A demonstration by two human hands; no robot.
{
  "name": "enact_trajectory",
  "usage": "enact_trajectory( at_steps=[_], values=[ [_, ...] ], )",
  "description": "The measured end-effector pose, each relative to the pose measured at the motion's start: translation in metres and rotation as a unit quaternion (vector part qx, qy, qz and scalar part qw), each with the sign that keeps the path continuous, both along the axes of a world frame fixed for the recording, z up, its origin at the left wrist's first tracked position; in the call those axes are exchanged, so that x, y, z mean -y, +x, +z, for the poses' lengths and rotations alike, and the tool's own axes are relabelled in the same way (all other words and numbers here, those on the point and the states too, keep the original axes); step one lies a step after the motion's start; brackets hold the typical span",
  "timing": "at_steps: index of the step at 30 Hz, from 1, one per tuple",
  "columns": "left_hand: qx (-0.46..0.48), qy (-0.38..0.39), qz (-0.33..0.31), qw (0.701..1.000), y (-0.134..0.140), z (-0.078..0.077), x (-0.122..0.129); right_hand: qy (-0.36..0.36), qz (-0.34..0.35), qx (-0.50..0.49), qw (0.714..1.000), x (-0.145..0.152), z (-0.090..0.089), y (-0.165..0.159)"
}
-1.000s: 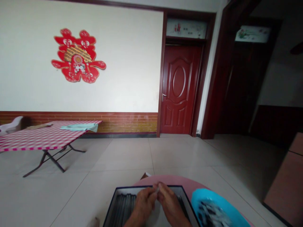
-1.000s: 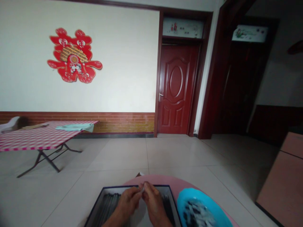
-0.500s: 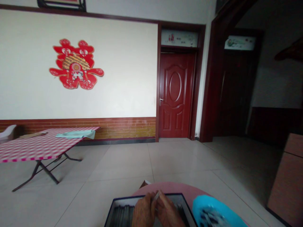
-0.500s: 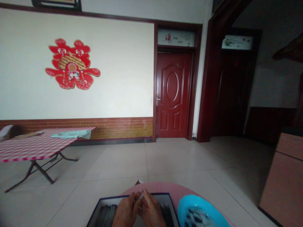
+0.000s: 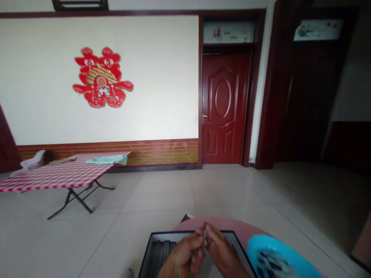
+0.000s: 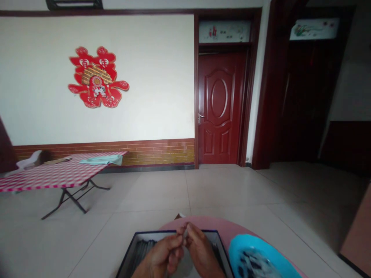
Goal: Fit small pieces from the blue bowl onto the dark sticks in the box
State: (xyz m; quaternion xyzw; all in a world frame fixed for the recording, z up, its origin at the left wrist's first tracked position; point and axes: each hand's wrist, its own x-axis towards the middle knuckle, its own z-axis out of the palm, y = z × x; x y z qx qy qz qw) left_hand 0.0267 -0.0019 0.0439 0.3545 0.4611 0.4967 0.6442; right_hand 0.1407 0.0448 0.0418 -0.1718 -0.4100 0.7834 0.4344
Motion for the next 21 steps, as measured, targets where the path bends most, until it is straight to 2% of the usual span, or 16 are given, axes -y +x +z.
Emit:
enact_trajectory(
  at_steps=[1, 3, 5, 7, 9, 11, 14, 16, 18, 19, 21],
  values=[
    [0.020, 0.001, -0.006, 1.000, 0.000, -0.001, 0.000, -0.013, 0.009, -0.009, 1.000, -0.001, 0.001, 0.000],
    [-0.006, 0.038, -0.003, 0.999, 0.000, -0.008, -0.002, -0.047, 0.008, -0.018, 0.999, -0.003, -0.002, -0.001],
    [-0.102, 0.109, 0.040, 0.988, 0.000, -0.017, -0.005, -0.078, -0.009, -0.018, 0.997, -0.004, -0.010, -0.003],
    [-0.243, 0.165, 0.100, 0.951, 0.002, -0.024, -0.006, -0.095, -0.019, -0.006, 0.995, -0.004, -0.017, -0.004],
    [-0.379, 0.196, 0.138, 0.894, 0.003, -0.024, -0.003, -0.096, -0.024, 0.016, 0.995, -0.002, -0.022, -0.004],
    [-0.479, 0.195, 0.126, 0.846, 0.005, -0.019, 0.003, -0.088, -0.036, 0.037, 0.995, 0.000, -0.024, -0.003],
    [-0.583, 0.137, 0.069, 0.798, 0.007, -0.008, 0.011, -0.080, -0.063, 0.063, 0.993, 0.002, -0.027, -0.002],
    [-0.624, 0.114, 0.049, 0.772, 0.008, -0.007, 0.012, -0.077, -0.071, 0.075, 0.992, 0.002, -0.029, -0.003],
    [-0.613, 0.130, 0.068, 0.776, 0.008, -0.011, 0.008, -0.071, -0.085, 0.076, 0.991, -0.001, -0.031, -0.004],
    [-0.583, 0.144, 0.092, 0.794, 0.008, -0.013, 0.006, -0.066, -0.096, 0.073, 0.990, -0.002, -0.030, -0.004],
    [-0.464, 0.138, 0.129, 0.865, 0.009, -0.016, 0.001, -0.050, -0.117, 0.061, 0.990, -0.005, -0.028, -0.005]
  ],
)
